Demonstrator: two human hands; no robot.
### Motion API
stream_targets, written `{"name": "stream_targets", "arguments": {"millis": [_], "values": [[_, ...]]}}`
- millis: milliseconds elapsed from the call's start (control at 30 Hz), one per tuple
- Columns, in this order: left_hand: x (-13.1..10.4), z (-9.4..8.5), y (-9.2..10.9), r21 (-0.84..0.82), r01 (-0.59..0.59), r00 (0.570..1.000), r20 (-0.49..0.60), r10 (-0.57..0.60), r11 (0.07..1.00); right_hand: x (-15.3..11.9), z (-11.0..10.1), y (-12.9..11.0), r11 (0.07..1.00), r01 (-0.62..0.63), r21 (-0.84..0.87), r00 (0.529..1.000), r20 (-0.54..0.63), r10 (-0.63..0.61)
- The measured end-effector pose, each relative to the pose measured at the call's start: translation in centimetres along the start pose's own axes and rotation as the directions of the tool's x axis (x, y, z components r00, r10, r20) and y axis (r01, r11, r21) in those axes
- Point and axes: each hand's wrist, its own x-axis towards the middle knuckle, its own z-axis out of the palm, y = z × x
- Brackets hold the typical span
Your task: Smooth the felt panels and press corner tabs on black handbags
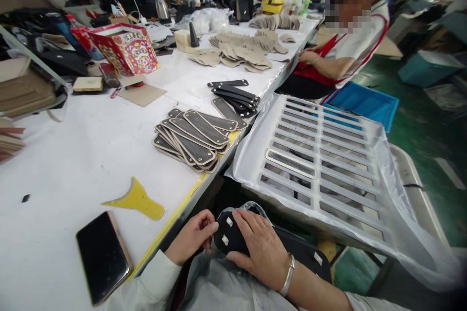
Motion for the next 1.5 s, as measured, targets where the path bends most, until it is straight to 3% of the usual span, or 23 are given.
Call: {"name": "stream_targets", "arguments": {"millis": [133, 367, 567, 700, 767, 833, 933, 1033, 1100, 1167, 1300, 1500], "values": [[-1.9, 0.4, -1.9, -0.019, -0.033, 0.999, -0.02, 0.033, 0.999, -0.1, 0.1, -0.1, 1.0, 0.001, -0.015, 1.0, -0.009, -0.001], [-4.5, 2.1, -2.2, 0.372, -0.162, 0.976, -0.074, 0.203, 0.914, -0.4, 0.6, -0.1, 0.999, 0.03, -0.03, 0.998, -0.046, -0.031], [-5.6, 2.5, -3.3, 0.474, -0.17, 0.977, -0.033, 0.21, 0.864, -0.6, 0.9, 0.1, 0.999, 0.041, -0.036, 0.996, -0.079, -0.043], [-6.2, 2.1, -6.6, 0.683, -0.024, 0.999, -0.019, 0.05, 0.73, -0.6, 1.1, 0.1, 0.999, 0.031, -0.033, 0.995, -0.093, -0.034], [-6.5, 1.1, -8.1, 0.754, 0.099, 0.994, -0.101, -0.035, 0.649, -0.7, 1.0, 0.1, 0.999, 0.023, -0.03, 0.996, -0.091, -0.025], [-6.7, -0.1, -8.6, 0.738, 0.157, 0.983, -0.181, -0.031, 0.656, -0.7, 0.8, 0.0, 1.0, 0.015, -0.024, 0.997, -0.08, -0.017], [-6.1, -1.3, -6.5, 0.572, 0.094, 0.949, -0.299, 0.1, 0.815, -0.8, 0.6, -0.1, 1.0, 0.01, -0.011, 0.997, -0.071, -0.011], [-4.2, -0.6, -2.4, 0.352, -0.038, 0.901, -0.393, 0.185, 0.935, -0.8, 0.6, -0.1, 1.0, 0.012, -0.008, 0.997, -0.082, -0.013], [-2.7, 0.6, 0.0, 0.303, -0.101, 0.91, -0.358, 0.211, 0.948, -0.9, 0.7, 0.0, 1.0, 0.014, -0.009, 0.996, -0.085, -0.015], [-1.4, 1.7, 1.4, 0.36, -0.122, 0.923, -0.302, 0.239, 0.925, -1.1, 0.9, 0.1, 1.0, 0.017, -0.013, 0.996, -0.087, -0.018], [-0.3, 2.7, 2.0, 0.473, -0.136, 0.931, -0.239, 0.275, 0.87, -1.1, 1.1, 0.2, 0.999, 0.03, -0.015, 0.995, -0.096, -0.032], [-0.2, 2.9, 2.1, 0.453, -0.117, 0.942, -0.231, 0.243, 0.884, -1.3, 1.1, 0.6, 0.999, 0.032, -0.019, 0.995, -0.095, -0.034]]}}
